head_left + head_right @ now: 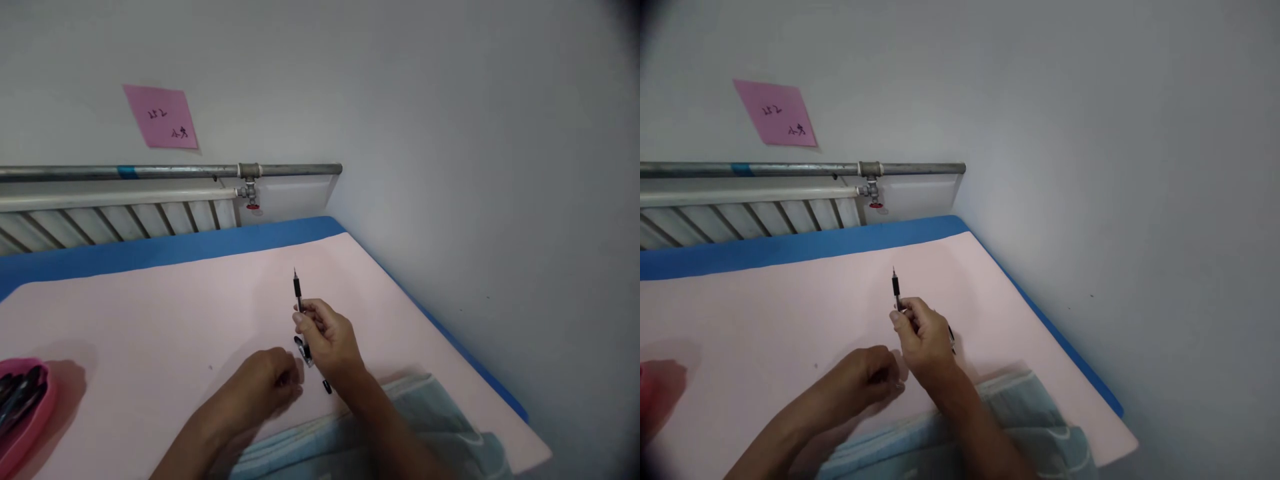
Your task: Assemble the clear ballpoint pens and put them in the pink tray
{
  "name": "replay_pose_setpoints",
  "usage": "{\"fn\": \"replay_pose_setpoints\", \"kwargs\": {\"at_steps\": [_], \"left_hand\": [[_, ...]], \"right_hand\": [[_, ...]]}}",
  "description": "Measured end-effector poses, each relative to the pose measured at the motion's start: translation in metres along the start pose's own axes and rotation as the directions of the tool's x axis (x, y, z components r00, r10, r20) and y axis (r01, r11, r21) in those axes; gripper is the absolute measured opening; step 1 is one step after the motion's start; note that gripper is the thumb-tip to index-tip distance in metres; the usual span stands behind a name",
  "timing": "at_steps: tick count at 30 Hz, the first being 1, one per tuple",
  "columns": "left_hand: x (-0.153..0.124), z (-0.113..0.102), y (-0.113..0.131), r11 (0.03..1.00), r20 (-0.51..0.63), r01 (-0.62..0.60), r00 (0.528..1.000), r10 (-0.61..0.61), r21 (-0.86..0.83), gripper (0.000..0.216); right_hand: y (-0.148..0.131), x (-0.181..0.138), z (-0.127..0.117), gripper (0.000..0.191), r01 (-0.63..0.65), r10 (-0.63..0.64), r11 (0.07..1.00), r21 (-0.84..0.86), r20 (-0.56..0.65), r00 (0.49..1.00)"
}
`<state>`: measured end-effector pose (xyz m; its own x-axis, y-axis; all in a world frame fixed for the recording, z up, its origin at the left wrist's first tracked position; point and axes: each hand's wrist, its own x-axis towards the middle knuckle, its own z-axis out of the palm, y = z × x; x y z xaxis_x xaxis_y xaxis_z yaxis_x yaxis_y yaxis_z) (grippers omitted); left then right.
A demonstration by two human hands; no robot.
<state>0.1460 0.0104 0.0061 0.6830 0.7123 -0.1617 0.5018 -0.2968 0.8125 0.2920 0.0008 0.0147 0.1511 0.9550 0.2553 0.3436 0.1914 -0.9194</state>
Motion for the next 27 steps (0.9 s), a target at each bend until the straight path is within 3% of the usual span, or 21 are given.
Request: {"fn": "replay_pose_setpoints", "kwargs": {"at_steps": [6, 12, 15, 18, 20, 22, 24, 27], "left_hand": [[0.007, 0.021, 0.002, 0.918, -0.021, -0.054, 0.997, 0.068, 0.393, 0.023], [0.01, 0.031, -0.005, 0.88, -0.121, -0.012, 0.989, 0.079, 0.474, 0.024], [0.009, 0.025, -0.005, 0.943, -0.184, 0.02, 0.982, 0.044, 0.331, 0.019], [0.008, 0.006, -0.004, 0.983, -0.211, 0.105, 0.968, -0.135, -0.149, 0.015], [0.008, -0.012, -0.007, 0.821, -0.234, 0.116, 0.928, -0.29, -0.559, 0.012], [0.008, -0.028, -0.012, 0.569, -0.297, -0.007, 0.858, -0.419, -0.822, 0.014], [0.007, -0.04, -0.018, 0.358, -0.343, -0.167, 0.785, -0.516, -0.919, 0.013], [0.007, -0.046, -0.02, 0.195, -0.365, -0.31, 0.732, -0.576, -0.93, 0.008]], "right_hand": [[-0.002, 0.0, 0.001, 0.018, -0.01, 0.01, 1.0, -0.01, 0.023, 1.0], [-0.001, 0.0, 0.004, 0.019, 0.001, 0.0, 1.0, -0.025, 0.054, 0.999], [-0.001, 0.0, 0.003, 0.019, 0.0, 0.002, 1.0, -0.023, 0.065, 0.998], [-0.004, -0.001, 0.002, 0.018, 0.0, 0.003, 0.999, -0.037, 0.072, 0.997], [-0.006, -0.002, 0.002, 0.017, 0.012, -0.008, 0.999, -0.042, 0.102, 0.995], [-0.008, -0.005, 0.004, 0.015, 0.038, -0.028, 0.998, -0.052, 0.18, 0.983], [-0.009, -0.009, 0.009, 0.011, 0.073, -0.047, 0.994, -0.079, 0.287, 0.957], [-0.01, -0.017, 0.02, 0.009, 0.109, -0.05, 0.987, -0.121, 0.414, 0.909]]}}
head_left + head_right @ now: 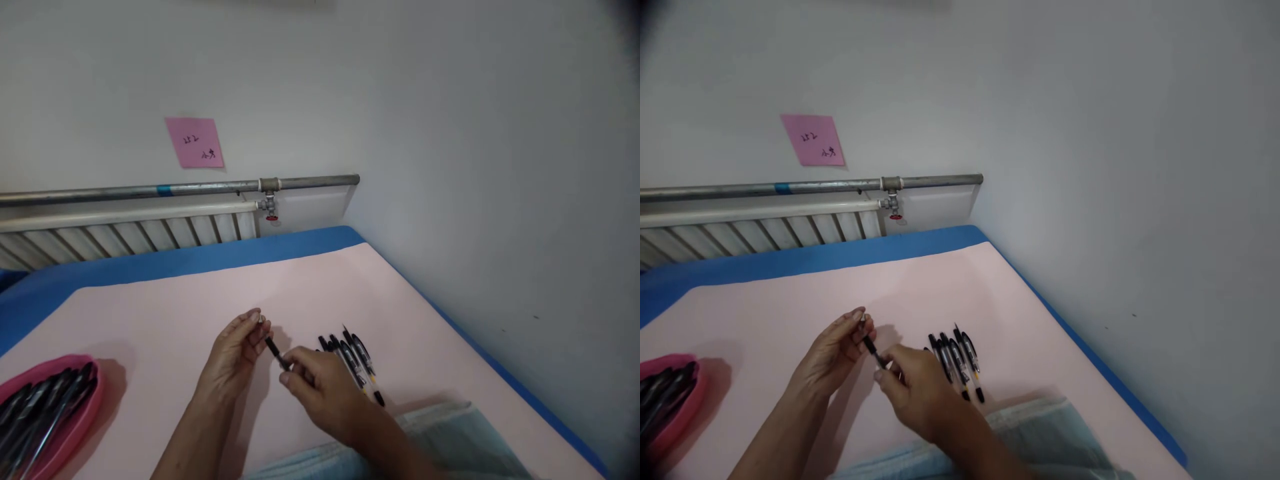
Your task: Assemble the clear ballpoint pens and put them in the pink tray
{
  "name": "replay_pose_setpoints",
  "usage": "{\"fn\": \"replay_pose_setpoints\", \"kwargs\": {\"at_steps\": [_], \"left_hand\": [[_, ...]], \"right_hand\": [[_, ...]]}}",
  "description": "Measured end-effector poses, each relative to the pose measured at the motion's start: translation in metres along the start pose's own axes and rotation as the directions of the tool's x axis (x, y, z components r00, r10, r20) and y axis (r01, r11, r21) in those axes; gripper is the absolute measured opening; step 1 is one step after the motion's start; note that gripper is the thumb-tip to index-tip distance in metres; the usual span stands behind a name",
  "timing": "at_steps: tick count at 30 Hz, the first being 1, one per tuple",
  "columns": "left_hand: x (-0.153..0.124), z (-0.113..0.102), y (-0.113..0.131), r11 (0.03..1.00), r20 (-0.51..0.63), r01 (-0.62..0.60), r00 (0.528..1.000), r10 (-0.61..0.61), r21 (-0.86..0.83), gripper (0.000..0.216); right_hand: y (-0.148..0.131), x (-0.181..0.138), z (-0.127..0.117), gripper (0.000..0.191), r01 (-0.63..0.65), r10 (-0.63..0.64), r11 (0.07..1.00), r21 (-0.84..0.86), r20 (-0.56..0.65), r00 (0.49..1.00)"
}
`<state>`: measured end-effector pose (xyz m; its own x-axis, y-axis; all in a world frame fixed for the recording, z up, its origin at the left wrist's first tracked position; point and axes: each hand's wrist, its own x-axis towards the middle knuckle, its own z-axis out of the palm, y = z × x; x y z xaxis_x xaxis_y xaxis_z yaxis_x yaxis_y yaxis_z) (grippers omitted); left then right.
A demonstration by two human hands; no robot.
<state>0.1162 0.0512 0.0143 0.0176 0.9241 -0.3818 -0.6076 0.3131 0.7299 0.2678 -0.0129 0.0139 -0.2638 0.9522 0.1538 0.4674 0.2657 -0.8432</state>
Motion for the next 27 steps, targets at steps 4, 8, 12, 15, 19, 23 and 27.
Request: {"fn": "replay_pose_setpoints", "kwargs": {"at_steps": [4, 8, 12, 15, 19, 23, 27], "left_hand": [[-0.002, 0.005, -0.002, 0.998, -0.008, -0.014, 1.0, 0.013, -0.064, 0.005], [-0.004, 0.006, -0.004, 0.996, -0.009, -0.006, 1.0, 0.005, -0.089, 0.006], [-0.003, 0.003, -0.004, 0.995, 0.023, -0.001, 1.0, 0.003, -0.1, 0.006], [-0.003, 0.003, -0.004, 0.996, 0.027, -0.012, 1.0, 0.014, -0.086, 0.008], [-0.004, 0.005, -0.008, 0.997, 0.035, -0.038, 0.999, 0.04, -0.063, 0.014], [-0.006, 0.009, -0.013, 0.996, 0.032, -0.079, 0.996, 0.08, -0.044, 0.019], [-0.007, 0.011, -0.02, 0.992, 0.019, -0.116, 0.993, 0.117, -0.048, 0.021]], "right_hand": [[-0.002, -0.001, 0.01, 0.01, -0.028, 0.029, 0.999, -0.021, 0.042, 0.999], [0.002, 0.001, 0.012, 0.011, -0.079, 0.079, 0.997, -0.004, 0.0, 0.997], [0.006, 0.002, 0.014, 0.012, -0.083, 0.083, 0.996, 0.009, -0.031, 0.996], [0.006, 0.001, 0.015, 0.013, -0.086, 0.086, 0.996, 0.001, -0.042, 0.995], [0.006, 0.002, 0.014, 0.012, -0.089, 0.089, 0.996, -0.005, -0.046, 0.995], [0.004, 0.002, 0.013, 0.012, -0.106, 0.107, 0.994, 0.009, -0.056, 0.993], [0.001, 0.003, 0.014, 0.011, -0.143, 0.148, 0.983, 0.111, -0.039, 0.988]]}}
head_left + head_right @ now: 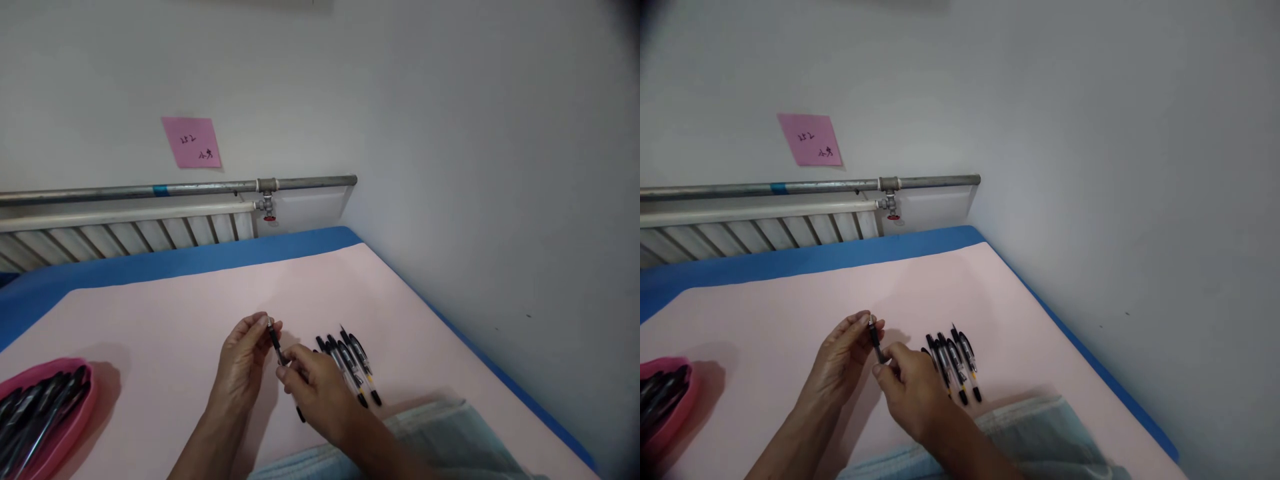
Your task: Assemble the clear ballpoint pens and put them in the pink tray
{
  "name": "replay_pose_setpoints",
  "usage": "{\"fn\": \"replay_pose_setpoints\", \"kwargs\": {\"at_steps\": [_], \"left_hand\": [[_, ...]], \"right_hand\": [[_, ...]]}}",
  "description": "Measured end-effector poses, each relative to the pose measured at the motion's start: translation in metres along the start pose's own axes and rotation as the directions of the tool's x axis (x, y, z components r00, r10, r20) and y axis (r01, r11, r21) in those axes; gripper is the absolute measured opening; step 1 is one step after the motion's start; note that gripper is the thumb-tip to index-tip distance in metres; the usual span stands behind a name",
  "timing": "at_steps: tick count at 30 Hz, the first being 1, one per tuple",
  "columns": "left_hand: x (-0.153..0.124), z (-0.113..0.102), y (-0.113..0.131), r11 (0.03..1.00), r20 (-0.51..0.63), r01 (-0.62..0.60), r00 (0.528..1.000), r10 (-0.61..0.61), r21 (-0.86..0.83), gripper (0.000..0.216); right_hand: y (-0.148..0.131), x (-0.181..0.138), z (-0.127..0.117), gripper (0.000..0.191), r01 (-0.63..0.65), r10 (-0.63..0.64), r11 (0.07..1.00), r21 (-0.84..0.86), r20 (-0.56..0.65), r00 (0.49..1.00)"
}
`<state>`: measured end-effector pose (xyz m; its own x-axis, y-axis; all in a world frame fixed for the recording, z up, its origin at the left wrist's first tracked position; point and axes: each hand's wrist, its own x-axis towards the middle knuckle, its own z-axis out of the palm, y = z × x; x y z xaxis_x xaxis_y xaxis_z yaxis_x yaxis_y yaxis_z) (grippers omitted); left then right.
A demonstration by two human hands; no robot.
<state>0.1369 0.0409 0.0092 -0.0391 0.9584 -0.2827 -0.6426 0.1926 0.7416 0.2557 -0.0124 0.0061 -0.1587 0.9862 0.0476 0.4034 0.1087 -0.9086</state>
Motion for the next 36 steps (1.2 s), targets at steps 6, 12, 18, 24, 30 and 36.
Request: {"fn": "replay_pose_setpoints", "kwargs": {"at_steps": [6, 12, 18, 24, 30, 36], "left_hand": [[-0.0003, 0.0002, -0.0052, 1.0, -0.009, 0.001, 1.0, -0.001, -0.022, 0.021], [-0.003, -0.0003, -0.0036, 0.998, 0.053, 0.048, 0.998, -0.046, -0.03, 0.02], [-0.0015, -0.0015, -0.0028, 0.997, 0.076, 0.08, 0.994, -0.079, -0.012, 0.022], [-0.0023, -0.0025, -0.0009, 0.991, 0.126, 0.1, 0.986, -0.111, 0.09, 0.019], [-0.0029, -0.0009, -0.0003, 0.986, 0.145, 0.101, 0.982, -0.121, 0.132, 0.033], [-0.003, -0.0037, -0.0032, 0.985, 0.153, 0.042, 0.986, -0.067, 0.165, 0.021]], "right_hand": [[-0.0051, 0.0008, 0.0039, 0.01, -0.104, 0.079, 0.95, 0.293, 0.095, 0.992], [-0.0045, 0.0022, 0.0033, 0.011, -0.098, 0.078, 0.948, 0.304, 0.079, 0.994], [-0.0033, 0.0018, 0.0033, 0.01, -0.017, 0.016, 0.994, 0.108, 0.01, 1.0], [-0.0015, 0.0007, 0.0019, 0.01, 0.054, -0.054, 0.998, 0.022, 0.002, 0.999], [-0.0023, 0.0017, 0.0015, 0.008, 0.048, -0.047, 0.998, 0.03, -0.015, 0.999], [-0.0029, 0.0013, 0.0018, 0.009, 0.086, -0.086, 0.996, 0.003, -0.009, 0.996]]}}
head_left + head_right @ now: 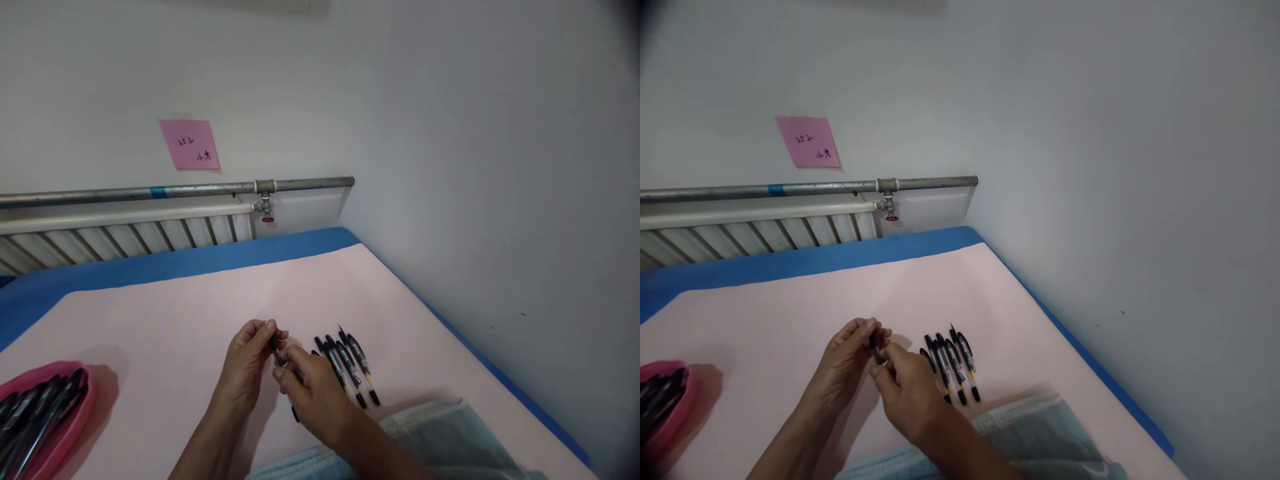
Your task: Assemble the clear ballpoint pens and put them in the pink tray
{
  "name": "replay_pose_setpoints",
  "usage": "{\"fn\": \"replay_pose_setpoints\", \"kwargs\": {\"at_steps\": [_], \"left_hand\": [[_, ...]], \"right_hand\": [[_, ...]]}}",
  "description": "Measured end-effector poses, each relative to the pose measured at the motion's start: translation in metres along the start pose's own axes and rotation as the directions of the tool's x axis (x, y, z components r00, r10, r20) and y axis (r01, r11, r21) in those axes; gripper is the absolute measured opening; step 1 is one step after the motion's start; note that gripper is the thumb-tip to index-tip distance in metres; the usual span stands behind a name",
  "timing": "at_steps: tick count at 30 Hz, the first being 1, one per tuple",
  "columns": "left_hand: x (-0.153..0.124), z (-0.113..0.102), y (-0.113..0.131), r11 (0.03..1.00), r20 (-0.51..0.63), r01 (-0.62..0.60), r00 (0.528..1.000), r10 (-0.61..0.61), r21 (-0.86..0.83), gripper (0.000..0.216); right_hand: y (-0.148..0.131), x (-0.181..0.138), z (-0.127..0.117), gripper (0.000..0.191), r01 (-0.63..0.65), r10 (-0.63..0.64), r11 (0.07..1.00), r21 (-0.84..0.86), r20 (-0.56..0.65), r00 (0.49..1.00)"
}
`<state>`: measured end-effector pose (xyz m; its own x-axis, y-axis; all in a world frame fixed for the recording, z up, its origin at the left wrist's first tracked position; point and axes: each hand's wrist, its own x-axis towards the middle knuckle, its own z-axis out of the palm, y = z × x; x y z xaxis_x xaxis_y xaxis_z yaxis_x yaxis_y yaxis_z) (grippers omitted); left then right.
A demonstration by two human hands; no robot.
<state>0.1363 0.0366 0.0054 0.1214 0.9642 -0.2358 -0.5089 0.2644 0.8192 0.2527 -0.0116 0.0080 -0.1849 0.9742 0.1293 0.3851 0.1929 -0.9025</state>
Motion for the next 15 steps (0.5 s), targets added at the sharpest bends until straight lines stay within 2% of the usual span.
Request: {"fn": "replay_pose_setpoints", "kwargs": {"at_steps": [3, 7, 10, 15], "left_hand": [[-0.0003, -0.0002, 0.0013, 1.0, 0.039, 0.013, 0.999, -0.013, -0.005, 0.019], [-0.001, 0.0028, 0.0027, 0.998, 0.022, 0.067, 0.998, -0.067, -0.006, 0.035], [-0.0008, 0.003, 0.0016, 1.0, -0.01, 0.031, 0.999, -0.031, -0.005, 0.027], [0.0005, -0.0004, 0.0011, 1.0, 0.035, 0.006, 0.999, -0.007, 0.013, 0.018]], "right_hand": [[0.0013, 0.0004, 0.0009, 0.009, -0.026, 0.026, 1.0, 0.006, 0.001, 1.0], [0.0007, 0.0009, 0.001, 0.01, -0.038, 0.038, 0.999, -0.007, -0.004, 0.999], [0.0001, 0.0008, 0.0001, 0.008, -0.024, 0.024, 0.999, -0.028, -0.002, 1.0], [0.0031, 0.0008, 0.0007, 0.009, -0.031, 0.031, 0.999, -0.044, 0.0, 1.0]]}}
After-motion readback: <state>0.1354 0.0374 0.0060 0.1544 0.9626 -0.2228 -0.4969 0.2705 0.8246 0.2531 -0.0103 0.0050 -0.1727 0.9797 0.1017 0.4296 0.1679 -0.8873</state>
